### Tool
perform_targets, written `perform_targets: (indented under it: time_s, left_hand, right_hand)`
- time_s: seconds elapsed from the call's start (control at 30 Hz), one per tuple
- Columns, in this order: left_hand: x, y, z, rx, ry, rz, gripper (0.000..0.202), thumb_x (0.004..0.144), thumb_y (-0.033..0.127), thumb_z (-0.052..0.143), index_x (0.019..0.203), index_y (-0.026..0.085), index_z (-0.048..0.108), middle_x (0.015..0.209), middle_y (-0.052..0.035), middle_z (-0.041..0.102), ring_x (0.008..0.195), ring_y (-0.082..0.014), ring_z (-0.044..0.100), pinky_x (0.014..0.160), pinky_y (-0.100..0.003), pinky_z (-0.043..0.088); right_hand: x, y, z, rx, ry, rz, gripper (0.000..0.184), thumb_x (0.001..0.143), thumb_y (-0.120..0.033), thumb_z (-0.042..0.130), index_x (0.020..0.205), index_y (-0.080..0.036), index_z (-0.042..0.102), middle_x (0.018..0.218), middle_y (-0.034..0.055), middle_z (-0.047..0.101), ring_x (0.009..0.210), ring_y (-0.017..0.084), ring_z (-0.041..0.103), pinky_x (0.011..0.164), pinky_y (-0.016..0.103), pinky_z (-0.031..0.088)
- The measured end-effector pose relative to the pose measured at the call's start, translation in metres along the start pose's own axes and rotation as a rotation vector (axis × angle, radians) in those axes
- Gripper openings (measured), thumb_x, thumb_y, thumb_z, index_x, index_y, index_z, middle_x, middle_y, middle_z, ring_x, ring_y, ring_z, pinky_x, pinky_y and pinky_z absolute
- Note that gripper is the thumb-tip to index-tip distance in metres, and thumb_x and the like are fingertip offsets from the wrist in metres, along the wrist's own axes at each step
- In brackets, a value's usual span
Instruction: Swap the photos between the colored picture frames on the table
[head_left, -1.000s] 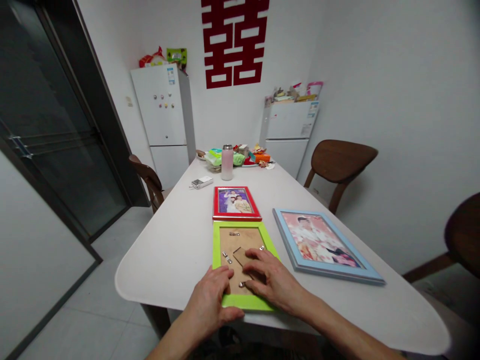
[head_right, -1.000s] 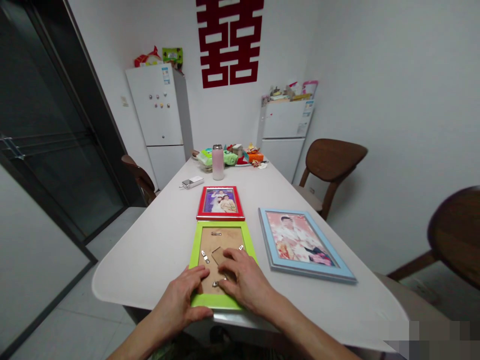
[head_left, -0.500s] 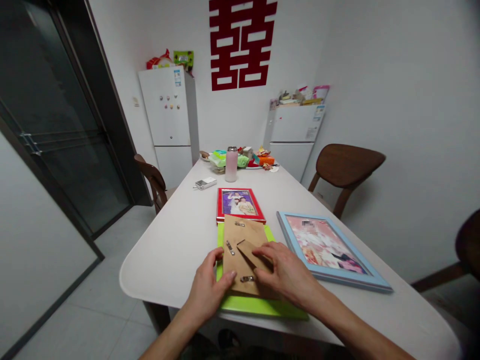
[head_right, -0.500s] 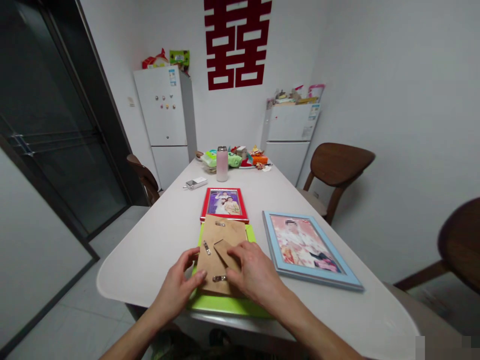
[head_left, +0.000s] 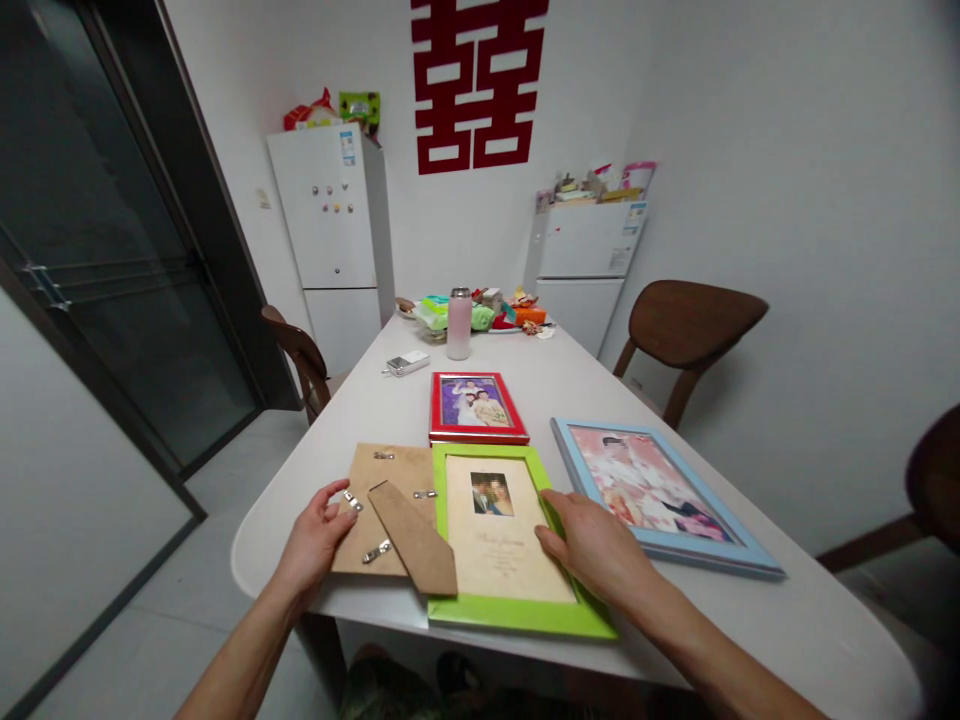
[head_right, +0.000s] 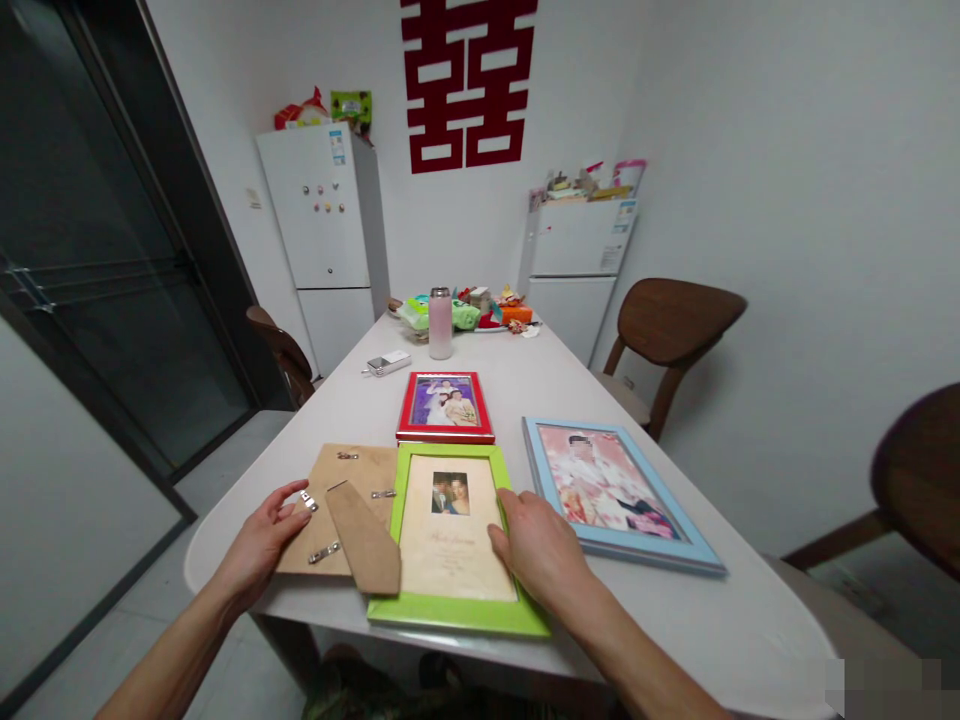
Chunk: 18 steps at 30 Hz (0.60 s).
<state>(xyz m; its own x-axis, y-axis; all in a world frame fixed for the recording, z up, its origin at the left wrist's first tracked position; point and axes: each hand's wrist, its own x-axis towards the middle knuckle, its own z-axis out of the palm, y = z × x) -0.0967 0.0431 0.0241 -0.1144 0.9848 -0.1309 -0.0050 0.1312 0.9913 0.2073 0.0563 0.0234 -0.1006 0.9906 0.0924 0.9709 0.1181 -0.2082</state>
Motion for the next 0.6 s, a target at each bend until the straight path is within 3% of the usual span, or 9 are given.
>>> perform_targets:
  time_s: [0.1, 0.23, 0.37, 0.5, 0.6]
  left_hand:
    - [0.006, 0.0, -0.012, 0.231, 0.0, 0.032, 0.038, 0.074, 0.018, 0.049, 0.109, 0.017, 0.036, 0.072, -0.001, 0.063, 0.06, -0.0136, 0.061, 0.052, -0.022, 0.046]
    - [0.015, -0.002, -0.019, 0.441, 0.049, 0.083, 0.037, 0.068, 0.019, 0.053, 0.104, 0.016, 0.042, 0.061, 0.0035, 0.058, 0.057, -0.0147, 0.059, 0.051, -0.022, 0.043]
    - [0.02, -0.003, -0.026, 0.646, 0.13, 0.149, 0.04, 0.062, 0.024, 0.06, 0.1, 0.018, 0.05, 0.061, 0.0038, 0.055, 0.059, -0.0181, 0.057, 0.057, -0.027, 0.041]
    - [0.016, 0.004, -0.019, 0.775, 0.181, 0.236, 0.044, 0.06, 0.023, 0.059, 0.103, 0.017, 0.05, 0.089, -0.0053, 0.058, 0.087, -0.0243, 0.054, 0.075, -0.034, 0.038]
    - [0.003, 0.01, 0.014, 0.792, 0.128, 0.316, 0.042, 0.065, 0.022, 0.055, 0.107, 0.018, 0.047, 0.108, -0.0068, 0.052, 0.1, -0.0227, 0.048, 0.084, -0.035, 0.036]
  right_hand:
    - [0.005, -0.004, 0.003, -0.009, -0.018, 0.028, 0.037, 0.073, -0.022, 0.043, 0.11, -0.014, 0.046, 0.085, 0.0113, 0.059, 0.075, 0.02, 0.056, 0.063, 0.027, 0.036]
    - [0.012, -0.001, 0.007, 0.023, -0.006, 0.052, 0.045, 0.069, -0.016, 0.042, 0.114, -0.009, 0.041, 0.085, 0.0134, 0.059, 0.074, 0.021, 0.056, 0.063, 0.028, 0.035]
    - [0.014, 0.003, 0.003, 0.175, 0.041, 0.08, 0.057, 0.064, -0.016, 0.043, 0.12, -0.006, 0.034, 0.088, 0.0142, 0.059, 0.076, 0.021, 0.056, 0.065, 0.029, 0.037]
    - [0.009, -0.002, -0.009, 0.651, -0.012, 0.254, 0.064, 0.065, -0.017, 0.039, 0.127, -0.012, 0.024, 0.075, 0.0064, 0.061, 0.058, 0.016, 0.057, 0.054, 0.027, 0.041]
    - [0.004, -0.008, -0.018, 1.164, -0.142, 0.347, 0.069, 0.067, -0.019, 0.037, 0.131, -0.016, 0.01, 0.072, 0.0035, 0.062, 0.05, 0.015, 0.057, 0.047, 0.026, 0.043]
